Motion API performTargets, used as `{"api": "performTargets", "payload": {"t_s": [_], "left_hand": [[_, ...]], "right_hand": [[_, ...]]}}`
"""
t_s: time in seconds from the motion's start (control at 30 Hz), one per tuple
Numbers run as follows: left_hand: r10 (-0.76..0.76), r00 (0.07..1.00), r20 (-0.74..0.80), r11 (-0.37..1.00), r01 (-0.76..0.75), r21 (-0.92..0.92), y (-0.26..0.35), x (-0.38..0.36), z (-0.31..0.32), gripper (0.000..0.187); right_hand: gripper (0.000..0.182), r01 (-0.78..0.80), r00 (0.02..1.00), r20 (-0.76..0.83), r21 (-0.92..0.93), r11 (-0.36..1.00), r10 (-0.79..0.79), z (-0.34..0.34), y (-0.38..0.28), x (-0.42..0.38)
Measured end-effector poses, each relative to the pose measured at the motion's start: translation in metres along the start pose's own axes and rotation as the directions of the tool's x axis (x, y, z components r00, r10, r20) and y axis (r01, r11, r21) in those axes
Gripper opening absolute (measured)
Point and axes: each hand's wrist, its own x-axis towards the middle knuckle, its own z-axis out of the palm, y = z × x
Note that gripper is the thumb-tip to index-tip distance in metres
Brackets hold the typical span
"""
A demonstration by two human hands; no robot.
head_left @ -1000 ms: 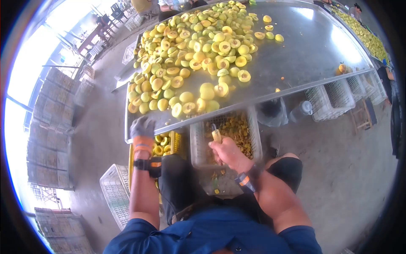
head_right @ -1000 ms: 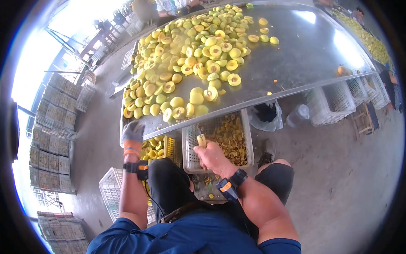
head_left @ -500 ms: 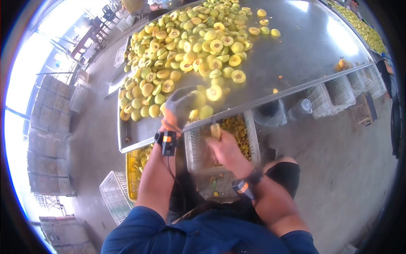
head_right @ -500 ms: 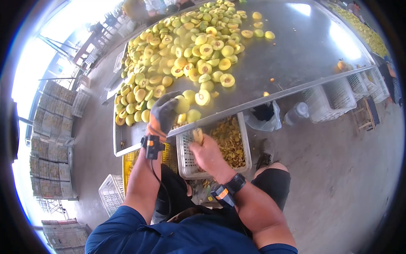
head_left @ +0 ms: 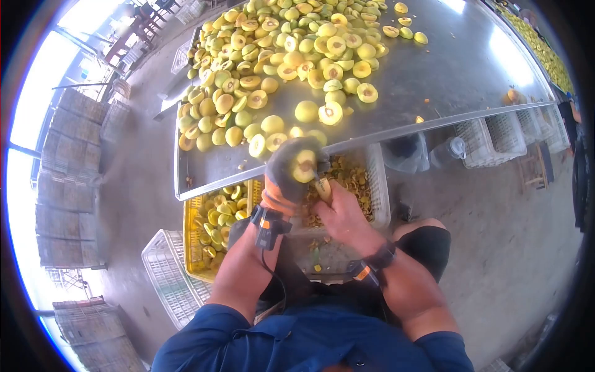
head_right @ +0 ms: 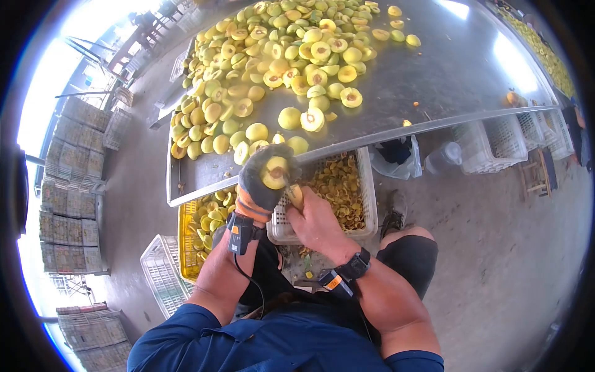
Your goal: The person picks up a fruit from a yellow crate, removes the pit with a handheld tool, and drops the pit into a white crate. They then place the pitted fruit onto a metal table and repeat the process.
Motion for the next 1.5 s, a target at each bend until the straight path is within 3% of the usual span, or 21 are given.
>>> {"api": "performTargets", "payload": {"t_s": [0.1,0.2,0.3,0.4,0.47,0.57,0.67,0.73,0.77,0.83,0.9,0.97,1.0,1.07,1.1,1.13,1.23,1.3,1.37,1.43,1.5], "left_hand": [[-0.071,0.997,0.006,0.971,0.071,-0.228,-0.001,-0.001,0.004,0.028],[0.027,0.999,0.033,0.996,-0.024,-0.092,-0.019,0.002,-0.002,0.026],[-0.012,1.0,-0.004,0.989,0.011,-0.146,-0.022,0.0,0.005,0.026],[0.014,0.999,-0.03,1.0,-0.014,-0.02,-0.023,-0.004,0.005,0.025],[0.043,0.998,-0.049,0.997,-0.04,0.065,-0.022,-0.003,0.004,0.025],[0.112,0.992,-0.052,0.986,-0.105,0.134,-0.012,-0.003,0.004,0.022],[0.131,0.99,-0.047,0.973,-0.119,0.198,-0.021,-0.004,0.002,0.021],[0.2,0.98,-0.016,0.952,-0.191,0.241,-0.026,-0.002,0.0,0.021],[0.276,0.961,0.01,0.929,-0.269,0.254,-0.026,0.001,0.001,0.022],[0.339,0.94,0.034,0.901,-0.335,0.276,-0.026,0.001,0.001,0.023],[0.316,0.948,0.038,0.904,-0.313,0.292,-0.032,0.0,0.0,0.024],[0.343,0.937,0.067,0.857,-0.341,0.386,-0.042,0.0,-0.006,0.023],[0.355,0.931,0.079,0.829,-0.353,0.433,-0.05,-0.001,-0.007,0.023],[0.069,0.994,-0.087,0.98,-0.051,0.193,-0.068,-0.004,0.002,0.025],[0.011,0.994,-0.113,0.982,0.011,0.189,-0.074,-0.006,0.006,0.026],[-0.047,0.989,-0.139,0.981,0.072,0.182,-0.07,-0.005,0.011,0.027],[0.093,0.988,-0.122,0.828,-0.009,0.56,-0.053,-0.011,0.011,0.032],[0.204,0.97,-0.128,0.737,-0.066,0.672,-0.045,-0.011,0.012,0.032],[0.228,0.968,-0.104,0.689,-0.085,0.72,-0.034,-0.01,0.013,0.029],[0.027,0.992,-0.125,0.956,0.011,0.294,-0.046,-0.009,0.009,0.026],[-0.068,0.997,-0.039,0.997,0.07,0.039,-0.053,-0.009,0.003,0.024]], "right_hand": [[0.029,0.045,0.999,-0.03,0.035,0.998,-0.044,-0.001,-0.005,0.007],[0.028,0.084,0.996,-0.034,0.005,0.996,-0.084,0.002,0.004,0.014],[0.028,-0.005,0.999,-0.039,-0.035,0.999,0.004,0.002,0.0,0.014],[0.028,0.066,0.995,-0.074,-0.101,0.993,-0.073,0.009,0.009,0.015],[0.027,-0.047,0.993,0.118,0.148,0.988,0.029,-0.002,0.002,0.018],[0.025,-0.098,0.979,0.197,0.251,0.963,0.048,-0.006,-0.006,0.016],[0.025,-0.408,0.886,0.377,0.352,0.842,0.272,-0.015,-0.007,0.017],[0.021,-0.331,0.921,0.326,0.365,0.87,0.214,-0.011,-0.004,0.016],[0.017,-0.087,0.983,0.179,0.306,0.948,0.032,-0.001,0.0,0.016],[0.015,-0.026,0.988,0.151,0.293,0.956,-0.02,-0.001,-0.002,0.015],[0.018,-0.397,0.892,0.378,0.396,0.828,0.247,-0.016,-0.013,0.012],[0.023,-0.05,0.996,0.071,0.06,0.997,0.046,-0.004,0.009,0.012],[0.025,0.098,0.993,-0.047,-0.154,0.983,-0.107,0.001,0.02,0.011],[0.027,-0.046,0.998,-0.061,-0.224,0.973,0.033,0.0,0.007,0.008],[0.029,-0.12,0.992,-0.075,-0.258,0.959,0.104,-0.001,0.003,0.007],[0.029,-0.099,0.994,-0.056,-0.216,0.971,0.089,0.0,0.004,0.006],[0.029,-0.024,0.999,0.046,-0.06,0.998,0.027,0.005,0.008,0.007],[0.029,0.038,0.989,0.139,0.078,0.996,-0.049,0.002,0.014,0.012],[0.022,-0.079,0.973,0.228,0.136,0.988,0.047,-0.005,0.002,0.011],[0.017,-0.269,0.918,0.368,0.303,0.914,0.148,-0.007,-0.003,0.008],[0.015,-0.518,0.805,0.561,0.507,0.688,0.192,-0.01,-0.004,0.004]]}}
